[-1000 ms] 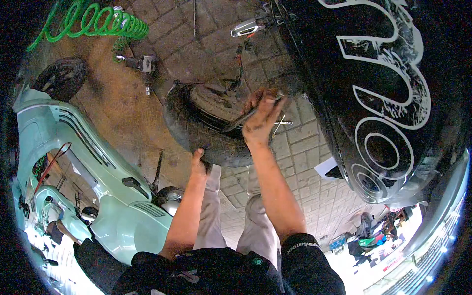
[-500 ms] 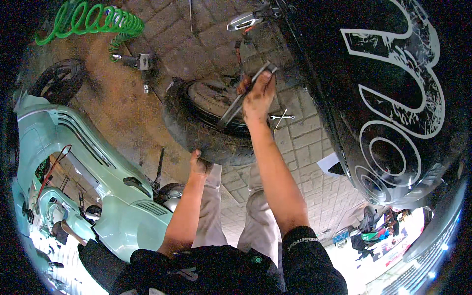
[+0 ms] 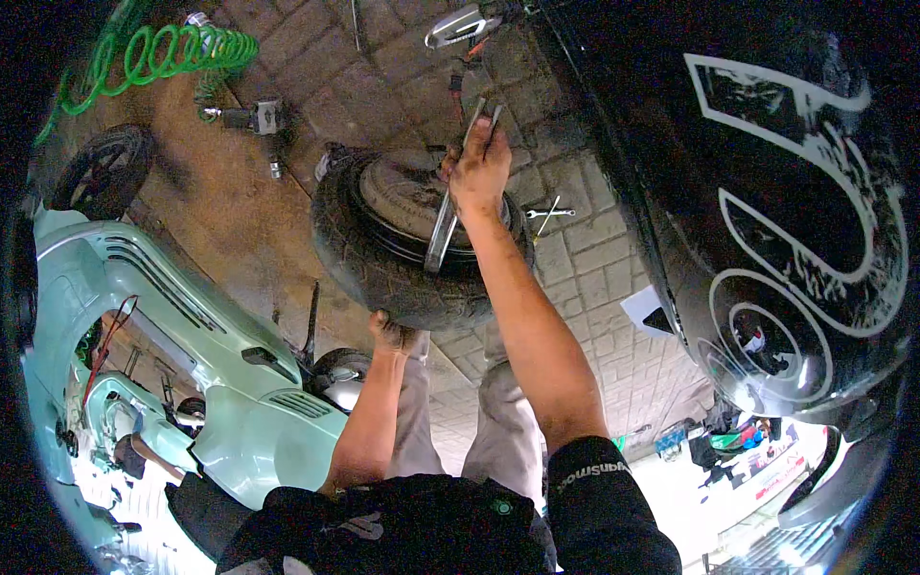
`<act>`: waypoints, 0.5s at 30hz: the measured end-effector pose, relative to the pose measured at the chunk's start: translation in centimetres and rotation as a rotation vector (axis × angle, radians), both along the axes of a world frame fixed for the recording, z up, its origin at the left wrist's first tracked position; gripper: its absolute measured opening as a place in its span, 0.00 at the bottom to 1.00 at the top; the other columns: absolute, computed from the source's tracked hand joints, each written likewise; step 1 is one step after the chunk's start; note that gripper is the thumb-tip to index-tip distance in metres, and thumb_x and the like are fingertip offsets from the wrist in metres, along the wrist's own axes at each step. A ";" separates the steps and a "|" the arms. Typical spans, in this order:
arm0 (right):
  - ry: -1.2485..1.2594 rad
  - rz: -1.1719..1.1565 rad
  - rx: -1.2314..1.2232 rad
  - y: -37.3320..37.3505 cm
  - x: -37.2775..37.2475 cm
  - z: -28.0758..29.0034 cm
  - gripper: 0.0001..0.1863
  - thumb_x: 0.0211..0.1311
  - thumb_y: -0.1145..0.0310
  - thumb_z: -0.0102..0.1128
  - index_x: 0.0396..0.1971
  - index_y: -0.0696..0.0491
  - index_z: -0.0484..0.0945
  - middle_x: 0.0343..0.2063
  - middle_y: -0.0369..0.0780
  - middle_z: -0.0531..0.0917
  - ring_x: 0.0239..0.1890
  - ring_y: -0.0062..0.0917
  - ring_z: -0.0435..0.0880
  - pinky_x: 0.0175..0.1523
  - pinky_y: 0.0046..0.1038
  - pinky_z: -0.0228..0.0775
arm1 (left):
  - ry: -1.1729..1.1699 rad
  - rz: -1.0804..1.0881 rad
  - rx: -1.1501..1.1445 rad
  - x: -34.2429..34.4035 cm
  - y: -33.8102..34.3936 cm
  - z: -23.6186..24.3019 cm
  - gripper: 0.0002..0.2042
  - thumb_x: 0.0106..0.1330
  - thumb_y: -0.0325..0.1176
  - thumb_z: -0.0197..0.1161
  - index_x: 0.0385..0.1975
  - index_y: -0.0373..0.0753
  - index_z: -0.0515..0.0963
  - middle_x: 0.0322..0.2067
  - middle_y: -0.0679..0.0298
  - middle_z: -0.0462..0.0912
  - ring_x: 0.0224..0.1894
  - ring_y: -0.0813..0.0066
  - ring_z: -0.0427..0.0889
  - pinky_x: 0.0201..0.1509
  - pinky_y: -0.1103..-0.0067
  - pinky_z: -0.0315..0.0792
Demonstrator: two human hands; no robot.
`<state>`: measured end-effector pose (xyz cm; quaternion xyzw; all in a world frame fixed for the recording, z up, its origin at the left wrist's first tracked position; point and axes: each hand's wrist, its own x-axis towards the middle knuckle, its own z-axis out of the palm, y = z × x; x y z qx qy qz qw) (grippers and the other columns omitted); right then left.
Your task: The person pries a tire off a scooter wheel using a screwdriver and a metal bar, then removes the wheel from the assembly.
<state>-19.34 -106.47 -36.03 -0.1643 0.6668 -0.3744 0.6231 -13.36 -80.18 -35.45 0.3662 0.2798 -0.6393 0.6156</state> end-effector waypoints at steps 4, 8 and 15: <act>0.070 0.034 -0.033 3.1 -1.3 1.0 0.19 0.60 0.47 0.42 0.30 0.50 0.62 0.14 0.36 0.68 0.12 0.21 0.67 0.15 0.22 0.58 | -0.031 0.073 0.037 -0.3 0.7 -0.3 0.37 0.33 0.48 0.68 0.50 0.45 0.68 0.48 0.64 0.71 0.50 0.59 0.69 0.55 0.60 0.64; -0.125 0.096 -0.406 7.5 -2.1 5.3 0.22 0.57 0.44 0.42 0.28 0.52 0.62 0.15 0.38 0.66 0.14 0.23 0.65 0.18 0.24 0.58 | -0.084 0.017 0.003 -0.3 1.1 -0.9 0.40 0.32 0.52 0.68 0.51 0.46 0.67 0.49 0.64 0.70 0.50 0.58 0.69 0.55 0.59 0.63; -0.121 -0.103 -0.320 7.0 -2.4 5.8 0.27 0.53 0.37 0.41 0.26 0.50 0.63 0.14 0.36 0.64 0.14 0.22 0.61 0.21 0.26 0.54 | -0.024 0.036 0.037 -0.7 1.1 -0.8 0.40 0.31 0.52 0.69 0.51 0.47 0.67 0.49 0.65 0.70 0.52 0.59 0.67 0.55 0.59 0.63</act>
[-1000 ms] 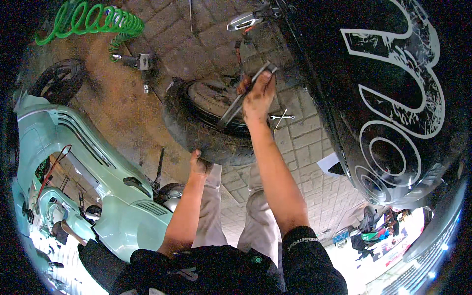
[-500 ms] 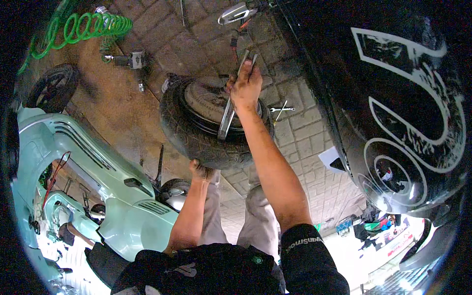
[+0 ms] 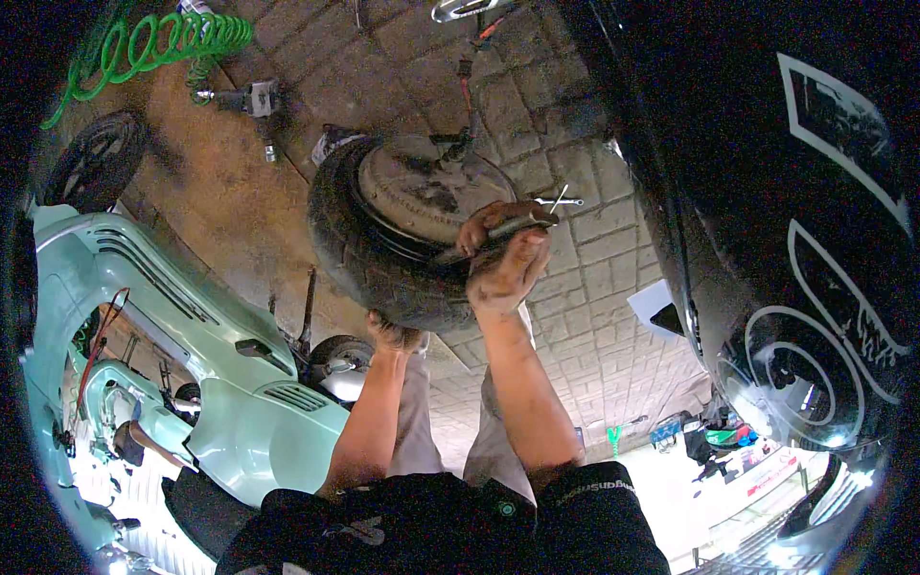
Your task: The person pries a tire off a scooter wheel using a screwdriver and a metal bar, then removes the wheel from the assembly.
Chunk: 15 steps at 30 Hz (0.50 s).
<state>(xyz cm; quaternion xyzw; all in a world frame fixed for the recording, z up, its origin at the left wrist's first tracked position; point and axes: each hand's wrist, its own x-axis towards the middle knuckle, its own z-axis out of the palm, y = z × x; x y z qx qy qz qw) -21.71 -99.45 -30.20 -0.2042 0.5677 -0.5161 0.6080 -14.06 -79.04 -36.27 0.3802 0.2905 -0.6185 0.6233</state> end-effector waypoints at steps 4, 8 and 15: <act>-0.067 0.007 0.025 -0.2 0.4 -0.6 0.25 0.55 0.39 0.42 0.29 0.49 0.64 0.16 0.35 0.63 0.14 0.22 0.59 0.21 0.26 0.53 | -0.015 0.044 -0.031 0.1 0.8 -0.1 0.40 0.31 0.54 0.68 0.51 0.48 0.67 0.49 0.65 0.70 0.52 0.59 0.67 0.55 0.58 0.62; 0.015 -0.033 0.128 -0.5 0.1 -3.4 0.22 0.58 0.43 0.42 0.32 0.50 0.64 0.17 0.36 0.64 0.14 0.21 0.60 0.21 0.24 0.55 | -0.054 0.005 0.026 -0.3 -1.0 1.4 0.40 0.32 0.58 0.66 0.51 0.50 0.67 0.49 0.65 0.70 0.52 0.59 0.67 0.55 0.58 0.62; 0.006 -0.099 0.143 -0.7 0.8 -3.9 0.20 0.60 0.47 0.43 0.26 0.52 0.61 0.16 0.35 0.66 0.13 0.20 0.64 0.15 0.20 0.55 | -0.047 0.124 0.052 -0.5 -0.2 0.8 0.34 0.36 0.53 0.61 0.48 0.46 0.70 0.47 0.63 0.72 0.48 0.57 0.70 0.53 0.59 0.64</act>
